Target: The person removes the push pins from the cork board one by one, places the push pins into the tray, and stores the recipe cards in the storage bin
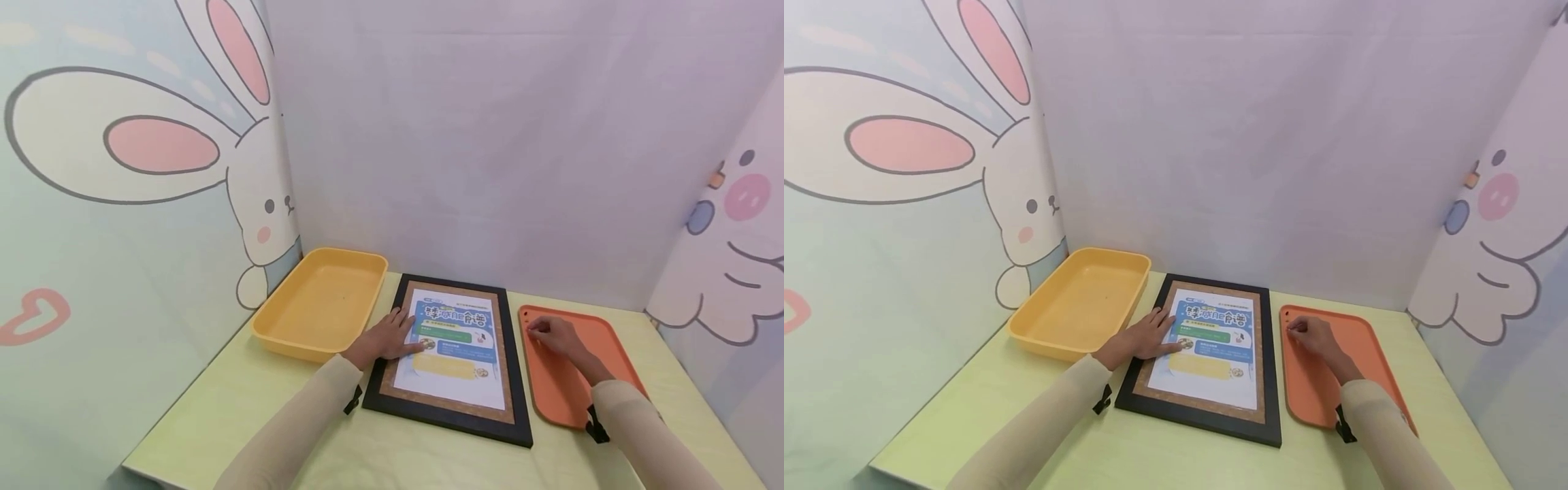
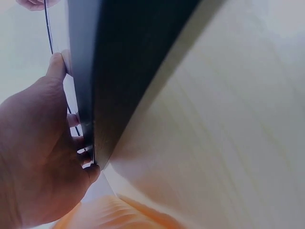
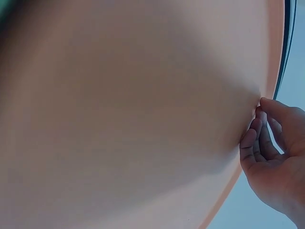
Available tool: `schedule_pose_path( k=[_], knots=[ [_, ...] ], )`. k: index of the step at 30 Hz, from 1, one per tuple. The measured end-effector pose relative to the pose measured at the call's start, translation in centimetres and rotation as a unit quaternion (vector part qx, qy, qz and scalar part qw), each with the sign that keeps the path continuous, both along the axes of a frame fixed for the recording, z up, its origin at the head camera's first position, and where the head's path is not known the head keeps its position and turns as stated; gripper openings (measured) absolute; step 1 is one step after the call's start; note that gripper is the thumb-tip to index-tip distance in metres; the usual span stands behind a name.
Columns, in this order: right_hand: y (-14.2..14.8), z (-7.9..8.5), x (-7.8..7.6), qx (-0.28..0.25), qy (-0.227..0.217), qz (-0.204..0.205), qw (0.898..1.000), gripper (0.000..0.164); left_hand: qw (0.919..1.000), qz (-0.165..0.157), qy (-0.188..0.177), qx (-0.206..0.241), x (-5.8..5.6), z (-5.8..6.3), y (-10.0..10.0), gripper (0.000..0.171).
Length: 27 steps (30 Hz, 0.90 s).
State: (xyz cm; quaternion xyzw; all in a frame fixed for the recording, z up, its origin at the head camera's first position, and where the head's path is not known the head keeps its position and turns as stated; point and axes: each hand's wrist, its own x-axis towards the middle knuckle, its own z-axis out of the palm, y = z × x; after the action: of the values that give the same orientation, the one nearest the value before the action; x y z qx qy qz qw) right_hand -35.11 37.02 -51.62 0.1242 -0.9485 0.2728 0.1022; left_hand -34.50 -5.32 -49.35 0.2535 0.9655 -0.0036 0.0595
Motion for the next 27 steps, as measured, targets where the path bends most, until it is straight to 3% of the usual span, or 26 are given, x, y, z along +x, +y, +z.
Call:
schedule_pose_path(
  k=[9, 27],
  knots=[
    [0.62, 0.04, -0.52, 0.003, -0.013, -0.018, 1.000, 0.012, 0.9999, -0.004, 0.009, -0.009, -0.30, 0.00, 0.36, 0.092],
    [0.33, -0.09, -0.27, -0.014, -0.016, -0.007, 1.000, 0.020, 1.0000, 0.001, 0.005, -0.008, -0.05, 0.01, 0.11, 0.092]
  ],
)
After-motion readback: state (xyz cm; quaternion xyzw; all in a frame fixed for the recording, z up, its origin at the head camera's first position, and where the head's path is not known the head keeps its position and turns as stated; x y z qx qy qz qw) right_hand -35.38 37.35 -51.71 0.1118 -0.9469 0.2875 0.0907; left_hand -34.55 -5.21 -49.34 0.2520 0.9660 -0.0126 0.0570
